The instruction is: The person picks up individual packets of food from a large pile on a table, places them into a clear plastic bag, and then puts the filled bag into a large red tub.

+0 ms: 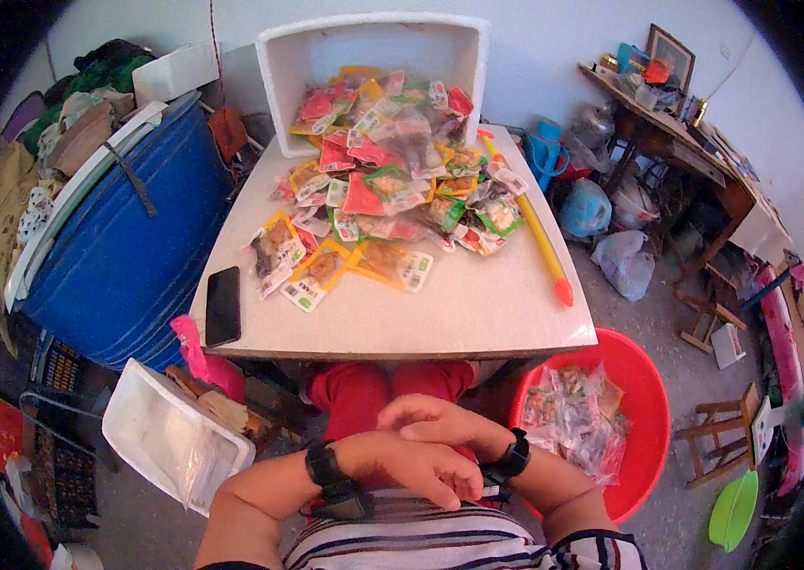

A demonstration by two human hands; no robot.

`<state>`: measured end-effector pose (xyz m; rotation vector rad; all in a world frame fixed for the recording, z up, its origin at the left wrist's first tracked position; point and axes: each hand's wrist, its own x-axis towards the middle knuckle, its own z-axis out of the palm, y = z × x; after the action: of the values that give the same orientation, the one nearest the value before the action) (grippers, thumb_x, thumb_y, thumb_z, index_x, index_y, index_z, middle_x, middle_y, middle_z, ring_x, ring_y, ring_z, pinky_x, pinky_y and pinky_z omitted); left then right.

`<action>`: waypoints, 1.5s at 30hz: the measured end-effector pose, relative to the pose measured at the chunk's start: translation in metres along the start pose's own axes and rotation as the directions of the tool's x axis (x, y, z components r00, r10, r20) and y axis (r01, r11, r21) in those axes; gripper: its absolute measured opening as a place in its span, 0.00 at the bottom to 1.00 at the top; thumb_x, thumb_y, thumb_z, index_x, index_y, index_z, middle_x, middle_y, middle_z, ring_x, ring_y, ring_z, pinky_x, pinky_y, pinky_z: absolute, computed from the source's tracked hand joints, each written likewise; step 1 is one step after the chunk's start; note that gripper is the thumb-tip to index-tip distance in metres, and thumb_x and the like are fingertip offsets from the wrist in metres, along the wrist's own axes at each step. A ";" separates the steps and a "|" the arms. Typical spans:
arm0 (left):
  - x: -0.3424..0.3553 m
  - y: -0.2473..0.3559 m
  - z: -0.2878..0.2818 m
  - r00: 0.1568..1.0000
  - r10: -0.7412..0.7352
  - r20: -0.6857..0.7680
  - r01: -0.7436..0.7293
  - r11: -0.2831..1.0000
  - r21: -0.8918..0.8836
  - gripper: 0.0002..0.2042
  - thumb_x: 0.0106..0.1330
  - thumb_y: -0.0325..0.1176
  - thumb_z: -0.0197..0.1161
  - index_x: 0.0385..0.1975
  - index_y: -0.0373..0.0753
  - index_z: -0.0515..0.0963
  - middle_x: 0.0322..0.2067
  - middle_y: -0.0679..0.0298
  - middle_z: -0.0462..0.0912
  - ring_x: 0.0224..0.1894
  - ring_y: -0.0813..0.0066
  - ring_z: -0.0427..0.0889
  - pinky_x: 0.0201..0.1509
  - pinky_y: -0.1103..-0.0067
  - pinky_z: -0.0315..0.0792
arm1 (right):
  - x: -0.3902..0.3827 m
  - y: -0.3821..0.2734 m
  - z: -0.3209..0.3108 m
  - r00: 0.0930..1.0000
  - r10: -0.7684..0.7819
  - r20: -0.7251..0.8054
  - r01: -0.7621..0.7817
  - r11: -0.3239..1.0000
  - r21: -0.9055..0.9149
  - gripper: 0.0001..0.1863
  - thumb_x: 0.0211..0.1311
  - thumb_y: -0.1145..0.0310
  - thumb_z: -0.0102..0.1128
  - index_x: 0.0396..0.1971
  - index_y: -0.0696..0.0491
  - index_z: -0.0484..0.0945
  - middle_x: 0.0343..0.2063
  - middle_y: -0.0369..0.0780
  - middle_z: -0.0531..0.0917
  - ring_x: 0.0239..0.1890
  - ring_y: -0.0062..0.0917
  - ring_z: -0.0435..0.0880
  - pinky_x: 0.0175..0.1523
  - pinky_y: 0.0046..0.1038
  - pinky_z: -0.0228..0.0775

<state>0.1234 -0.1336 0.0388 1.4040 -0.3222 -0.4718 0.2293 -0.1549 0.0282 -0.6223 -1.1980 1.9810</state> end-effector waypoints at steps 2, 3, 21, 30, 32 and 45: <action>0.001 0.003 0.001 1.000 0.003 0.012 -0.004 0.999 0.040 0.18 0.55 0.41 0.51 0.40 0.34 0.64 0.34 0.64 0.68 0.38 0.77 0.65 0.41 0.80 0.62 | 0.002 0.011 -0.007 0.997 -0.029 0.077 0.030 0.999 -0.022 0.09 0.50 0.68 0.52 0.29 0.56 0.69 0.33 0.34 0.70 0.37 0.18 0.67 0.42 0.21 0.59; 0.002 0.003 0.001 1.000 0.004 0.015 -0.005 0.998 0.061 0.18 0.55 0.40 0.51 0.40 0.34 0.64 0.34 0.64 0.68 0.38 0.77 0.65 0.41 0.80 0.62 | 0.005 0.014 -0.010 0.992 -0.038 0.119 0.042 0.999 -0.028 0.09 0.50 0.67 0.52 0.29 0.56 0.69 0.32 0.34 0.70 0.37 0.18 0.67 0.42 0.21 0.60; -0.126 -0.034 0.010 0.605 -0.045 -0.795 0.064 0.998 -0.008 0.12 0.54 0.31 0.53 0.36 0.35 0.67 0.36 0.64 0.71 0.39 0.77 0.69 0.44 0.81 0.64 | 0.032 0.039 -0.072 0.726 -0.525 -0.444 -0.035 0.617 -0.786 0.04 0.48 0.73 0.50 0.23 0.57 0.69 0.21 0.36 0.72 0.25 0.19 0.70 0.29 0.20 0.62; -0.294 -0.108 0.099 -0.699 0.242 -0.673 0.573 0.752 -0.325 0.09 0.50 0.27 0.53 0.31 0.33 0.69 0.28 0.59 0.72 0.32 0.71 0.72 0.36 0.79 0.66 | 0.041 0.043 -0.112 0.508 -0.715 -0.480 -0.066 0.523 -0.850 0.05 0.43 0.73 0.49 0.22 0.58 0.69 0.23 0.45 0.73 0.26 0.36 0.72 0.31 0.31 0.64; -0.337 -0.155 0.134 -0.597 0.588 -0.545 0.797 0.360 -0.485 0.12 0.49 0.29 0.54 0.33 0.32 0.69 0.32 0.52 0.72 0.36 0.62 0.71 0.42 0.72 0.64 | 0.046 0.043 -0.109 0.505 -0.692 -0.517 -0.059 0.569 -0.820 0.05 0.43 0.73 0.50 0.22 0.58 0.69 0.22 0.44 0.73 0.26 0.35 0.72 0.30 0.30 0.64; -0.381 -0.209 0.191 -0.530 -0.093 -0.843 0.721 0.474 -0.506 0.15 0.51 0.41 0.49 0.27 0.34 0.72 0.29 0.50 0.74 0.33 0.58 0.73 0.37 0.73 0.66 | 0.044 0.047 -0.116 0.546 -0.685 -0.482 -0.125 0.502 -0.856 0.04 0.43 0.74 0.50 0.21 0.57 0.69 0.20 0.43 0.72 0.24 0.32 0.71 0.30 0.27 0.63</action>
<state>-0.3252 -0.1288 -0.1167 1.8498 2.0385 0.1956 0.2690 -0.0717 -0.0673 -1.4437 -1.4217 0.4488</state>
